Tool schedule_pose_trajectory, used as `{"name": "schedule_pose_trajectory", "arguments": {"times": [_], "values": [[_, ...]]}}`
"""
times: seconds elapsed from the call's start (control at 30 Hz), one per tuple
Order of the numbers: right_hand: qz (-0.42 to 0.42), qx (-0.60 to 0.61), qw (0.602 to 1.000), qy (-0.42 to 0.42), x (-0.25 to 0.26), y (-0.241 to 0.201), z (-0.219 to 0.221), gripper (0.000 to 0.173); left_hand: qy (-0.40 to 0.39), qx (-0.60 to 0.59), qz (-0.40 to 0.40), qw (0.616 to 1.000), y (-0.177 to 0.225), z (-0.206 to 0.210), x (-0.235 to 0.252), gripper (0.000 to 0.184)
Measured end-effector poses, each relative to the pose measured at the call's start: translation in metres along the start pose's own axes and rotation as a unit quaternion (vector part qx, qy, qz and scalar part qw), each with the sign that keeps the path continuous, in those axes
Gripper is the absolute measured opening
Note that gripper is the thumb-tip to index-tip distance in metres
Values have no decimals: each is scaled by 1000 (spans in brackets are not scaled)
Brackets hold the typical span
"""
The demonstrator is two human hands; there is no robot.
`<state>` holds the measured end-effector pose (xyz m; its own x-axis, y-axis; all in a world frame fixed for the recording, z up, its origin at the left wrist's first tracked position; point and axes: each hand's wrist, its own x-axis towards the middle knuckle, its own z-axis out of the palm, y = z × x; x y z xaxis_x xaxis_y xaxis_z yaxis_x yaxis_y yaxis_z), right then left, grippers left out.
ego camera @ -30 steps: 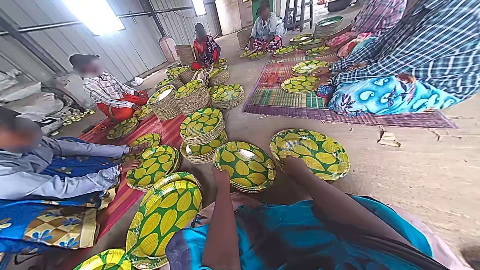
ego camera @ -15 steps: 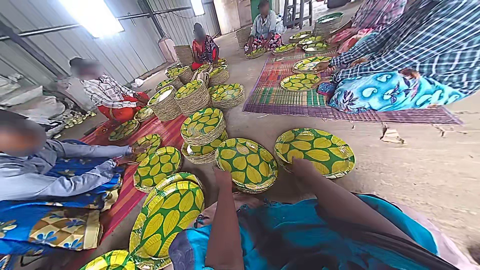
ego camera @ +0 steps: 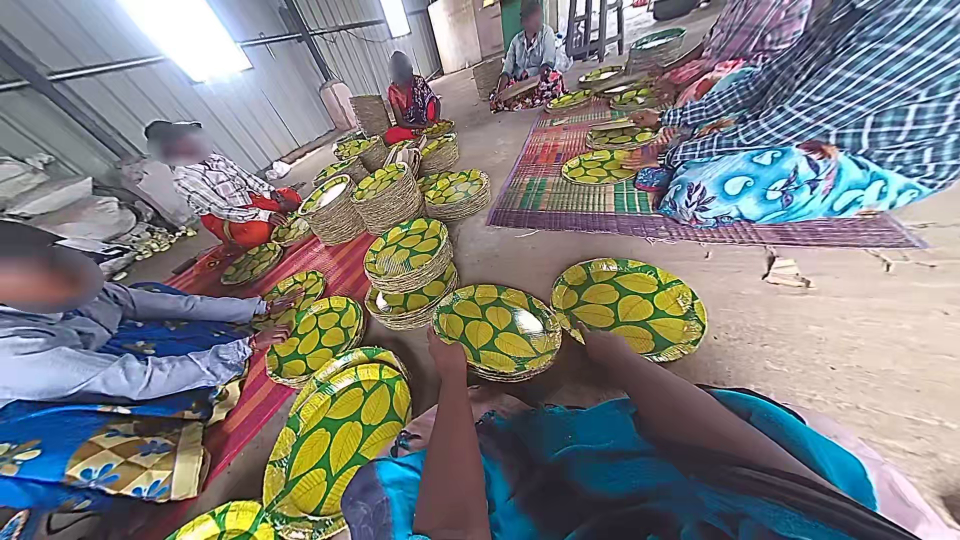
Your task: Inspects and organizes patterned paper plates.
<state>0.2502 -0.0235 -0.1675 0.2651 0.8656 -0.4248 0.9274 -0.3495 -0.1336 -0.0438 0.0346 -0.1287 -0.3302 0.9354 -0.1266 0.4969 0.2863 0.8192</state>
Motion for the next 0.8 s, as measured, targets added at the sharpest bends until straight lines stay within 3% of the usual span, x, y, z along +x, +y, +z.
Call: {"name": "schedule_pose_trajectory", "arguments": {"times": [0.17, 0.27, 0.37, 0.5, 0.57, 0.7, 0.8], "values": [[-37, 14, 998, 58, 2, -8, -8, 28, 4, -56, -15, 998, -3, 5, 6, 80], [-158, 30, 982, 96, 5, -12, -10, 34, 10, -129, -31, 991, -6, 6, 6, 85], [-322, 75, 943, 47, 3, -7, -15, 42, 17, -142, -9, 990, -6, 4, 6, 82], [-312, 122, 937, 104, 13, -4, -12, 39, 2, -17, 8, 1000, 1, 0, 2, 74], [-268, 95, 951, 126, 7, -5, -12, 44, 1, -30, 6, 1000, 0, 0, 3, 73], [-191, 80, 974, 87, -14, -17, -7, 45, -8, -73, -12, 997, 1, 0, 1, 92], [-346, 93, 934, 15, -12, -30, 4, 41, -7, -67, -23, 997, 1, 3, 0, 103]]}}
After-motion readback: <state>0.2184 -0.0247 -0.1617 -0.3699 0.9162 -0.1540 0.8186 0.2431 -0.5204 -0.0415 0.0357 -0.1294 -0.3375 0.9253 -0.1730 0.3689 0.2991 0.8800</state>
